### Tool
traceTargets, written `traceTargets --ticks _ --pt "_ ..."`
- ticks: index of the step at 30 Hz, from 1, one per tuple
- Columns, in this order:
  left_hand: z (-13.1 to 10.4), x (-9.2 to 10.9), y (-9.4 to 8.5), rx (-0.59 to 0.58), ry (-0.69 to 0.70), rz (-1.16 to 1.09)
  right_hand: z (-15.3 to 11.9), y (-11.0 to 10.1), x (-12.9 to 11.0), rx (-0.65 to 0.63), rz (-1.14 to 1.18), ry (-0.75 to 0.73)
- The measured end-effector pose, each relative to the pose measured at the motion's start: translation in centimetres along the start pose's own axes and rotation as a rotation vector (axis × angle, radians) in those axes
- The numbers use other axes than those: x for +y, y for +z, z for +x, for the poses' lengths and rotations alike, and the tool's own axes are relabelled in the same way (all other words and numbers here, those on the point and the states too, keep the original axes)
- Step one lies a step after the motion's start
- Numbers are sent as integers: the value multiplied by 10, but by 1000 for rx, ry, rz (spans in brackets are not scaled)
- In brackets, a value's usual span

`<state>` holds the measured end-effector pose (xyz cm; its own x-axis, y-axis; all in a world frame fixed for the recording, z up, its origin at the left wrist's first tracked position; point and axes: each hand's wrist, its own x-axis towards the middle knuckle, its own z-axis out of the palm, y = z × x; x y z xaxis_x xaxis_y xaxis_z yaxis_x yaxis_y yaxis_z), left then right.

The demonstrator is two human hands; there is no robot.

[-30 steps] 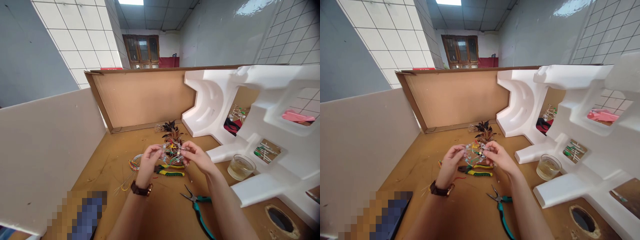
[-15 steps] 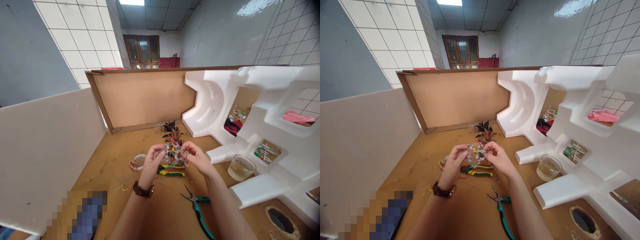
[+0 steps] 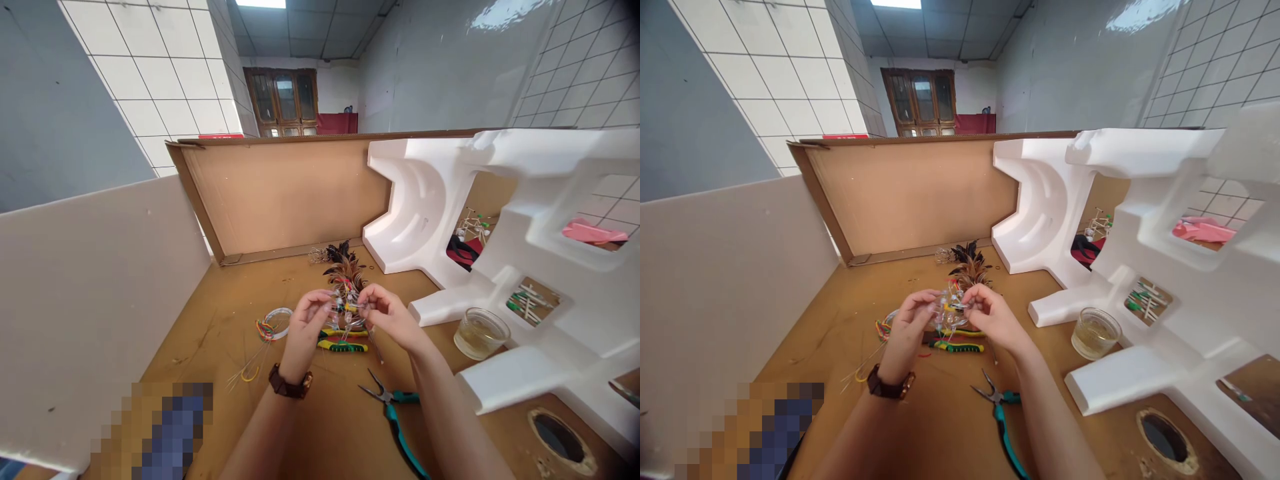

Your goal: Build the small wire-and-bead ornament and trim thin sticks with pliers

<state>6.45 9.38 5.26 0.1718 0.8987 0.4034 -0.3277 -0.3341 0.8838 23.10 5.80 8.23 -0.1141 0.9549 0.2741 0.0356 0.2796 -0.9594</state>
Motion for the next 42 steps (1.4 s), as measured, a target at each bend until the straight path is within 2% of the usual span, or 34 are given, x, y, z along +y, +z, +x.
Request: traceTargets --ticks 3,10,16,21,25,29,34,38,42 --pt "-3 -1 6 -27 15 0 0 10 -1 -24 -1 4" --pt "4 9 -8 100 -30 -82 1 -7 2 39 82 -7" --pt "-2 2 7 37 12 -49 1 11 0 -25 74 33" --pt "4 8 -6 113 12 -82 1 -8 1 49 49 -14" --pt "8 15 -16 113 -12 -103 0 -19 1 45 23 -19" --pt "9 21 -22 56 -91 -116 1 -20 1 43 30 -7" --pt "11 20 -31 -73 -281 -134 4 -23 5 96 149 9" --pt "16 11 -37 -47 -419 -319 6 -27 9 115 261 33" --pt "19 6 -39 -24 -492 -376 8 -27 13 186 96 11"
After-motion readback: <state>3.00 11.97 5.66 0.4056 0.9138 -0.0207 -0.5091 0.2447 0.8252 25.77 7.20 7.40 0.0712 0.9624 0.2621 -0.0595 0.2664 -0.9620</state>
